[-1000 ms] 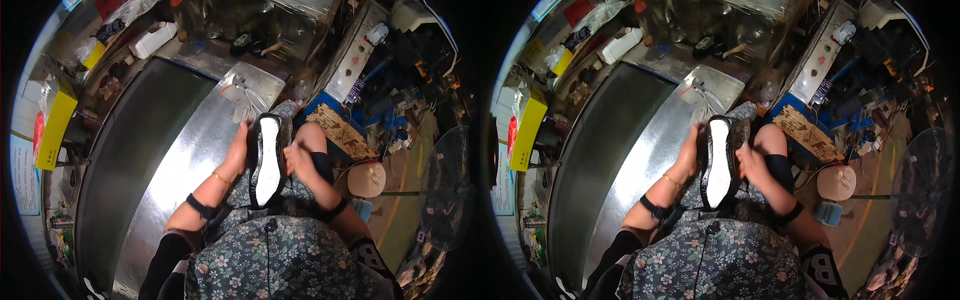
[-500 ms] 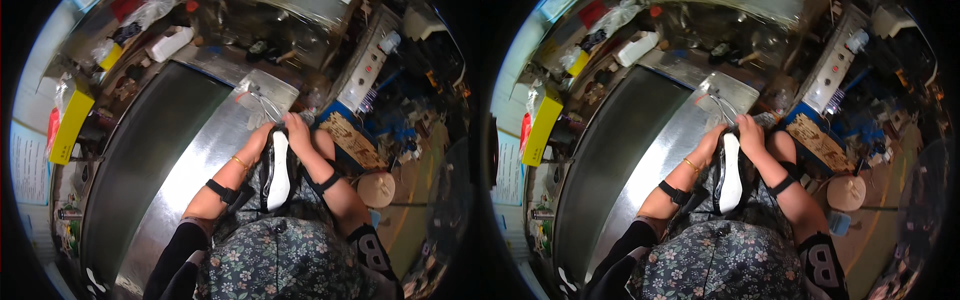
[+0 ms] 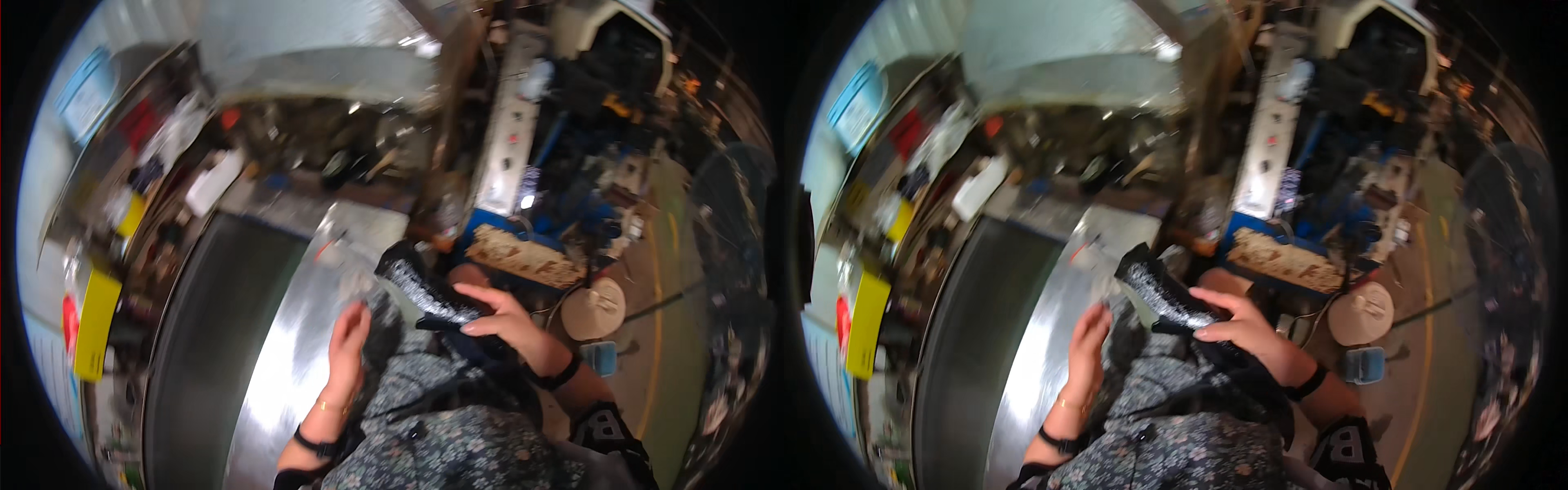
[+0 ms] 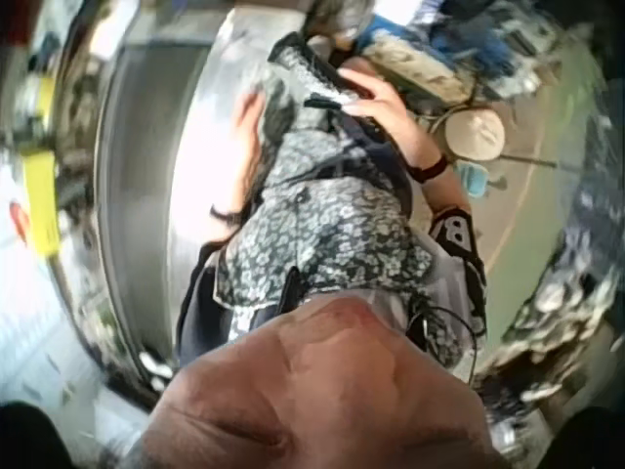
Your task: Processing and inspecting shoe components at a factory station.
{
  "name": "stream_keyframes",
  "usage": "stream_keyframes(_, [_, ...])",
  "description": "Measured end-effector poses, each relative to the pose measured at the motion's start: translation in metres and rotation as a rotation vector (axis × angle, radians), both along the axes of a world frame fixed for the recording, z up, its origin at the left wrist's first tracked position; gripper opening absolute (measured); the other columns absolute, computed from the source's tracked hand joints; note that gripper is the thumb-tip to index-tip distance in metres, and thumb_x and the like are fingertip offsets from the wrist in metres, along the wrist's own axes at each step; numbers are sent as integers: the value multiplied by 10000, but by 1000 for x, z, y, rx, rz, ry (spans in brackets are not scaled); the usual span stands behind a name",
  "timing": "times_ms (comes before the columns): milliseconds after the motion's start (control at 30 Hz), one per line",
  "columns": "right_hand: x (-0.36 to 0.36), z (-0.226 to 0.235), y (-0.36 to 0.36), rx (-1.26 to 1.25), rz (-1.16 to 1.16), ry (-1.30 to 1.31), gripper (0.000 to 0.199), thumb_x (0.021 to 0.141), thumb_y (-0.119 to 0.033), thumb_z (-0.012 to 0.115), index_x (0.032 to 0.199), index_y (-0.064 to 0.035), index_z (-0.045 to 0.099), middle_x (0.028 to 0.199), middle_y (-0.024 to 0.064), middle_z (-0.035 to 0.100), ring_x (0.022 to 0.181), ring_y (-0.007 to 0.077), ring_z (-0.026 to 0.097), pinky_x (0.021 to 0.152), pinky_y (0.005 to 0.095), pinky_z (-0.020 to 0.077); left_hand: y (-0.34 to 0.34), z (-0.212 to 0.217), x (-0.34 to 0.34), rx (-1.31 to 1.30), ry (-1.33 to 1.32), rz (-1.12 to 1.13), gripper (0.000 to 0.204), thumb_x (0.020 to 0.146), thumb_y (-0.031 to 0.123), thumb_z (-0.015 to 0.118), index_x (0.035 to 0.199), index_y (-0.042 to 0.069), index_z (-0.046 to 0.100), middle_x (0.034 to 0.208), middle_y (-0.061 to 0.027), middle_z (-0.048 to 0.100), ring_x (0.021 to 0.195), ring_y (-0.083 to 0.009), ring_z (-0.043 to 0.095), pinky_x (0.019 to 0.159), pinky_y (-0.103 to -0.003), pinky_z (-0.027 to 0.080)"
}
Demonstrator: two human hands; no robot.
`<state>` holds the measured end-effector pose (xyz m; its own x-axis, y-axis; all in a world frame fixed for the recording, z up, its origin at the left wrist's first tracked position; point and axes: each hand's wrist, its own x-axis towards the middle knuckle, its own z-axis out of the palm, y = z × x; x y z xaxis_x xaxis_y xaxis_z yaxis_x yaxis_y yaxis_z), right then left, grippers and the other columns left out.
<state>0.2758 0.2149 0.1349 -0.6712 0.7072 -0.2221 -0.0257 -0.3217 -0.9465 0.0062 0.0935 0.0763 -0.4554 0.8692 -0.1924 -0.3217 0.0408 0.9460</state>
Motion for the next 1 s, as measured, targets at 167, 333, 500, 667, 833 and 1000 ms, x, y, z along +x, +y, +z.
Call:
stream_keyframes(167, [123,79,96,961,-530,-439,628,703,-81,814,1286,17,603,1393,127,532,1253,205,525,1063,328,403,-38,-24,15,-246,262,-480,277,954,75,620,1217,-10,615,1028,-21,696,918,-118,642,862,-243,497])
stream_keyframes(333, [210,125,213,1139,-941,-823,638,646,-163,798,1256,-57,645,1219,190,608,1088,269,612,944,305,454,-38,-48,20,-73,571,-441,286,946,116,642,1204,-7,625,959,-71,722,880,-105,667,787,-247,519])
stream_keyframes(500, [261,137,266,987,-1048,-1236,712,616,-260,789,1308,-187,637,1469,248,434,1181,336,604,977,376,478,-28,-40,23,-144,479,-398,265,972,86,605,1214,-25,605,995,-57,720,903,-95,645,842,-247,509])
stream_keyframes(667, [257,149,273,892,-705,-1428,700,650,-301,770,1315,-139,624,1397,183,529,1154,337,605,965,403,492,-27,-44,27,-111,534,-362,251,962,108,613,1182,-12,639,927,-60,731,850,-96,662,792,-242,518])
stream_keyframes(833, [230,110,254,990,-856,-1568,755,774,-419,735,1456,-246,461,1481,214,402,1192,454,498,1019,472,432,-23,-56,27,-117,401,-339,251,975,121,600,1165,-36,642,930,-59,729,868,-102,665,816,-246,521])
stream_keyframes(1000, [228,87,251,1075,-976,-1471,677,824,-370,690,1453,-275,459,1531,200,343,1250,467,422,1036,515,406,-25,-64,28,-170,335,-305,238,956,118,630,1135,-36,655,915,-65,732,847,-100,667,779,-242,525])
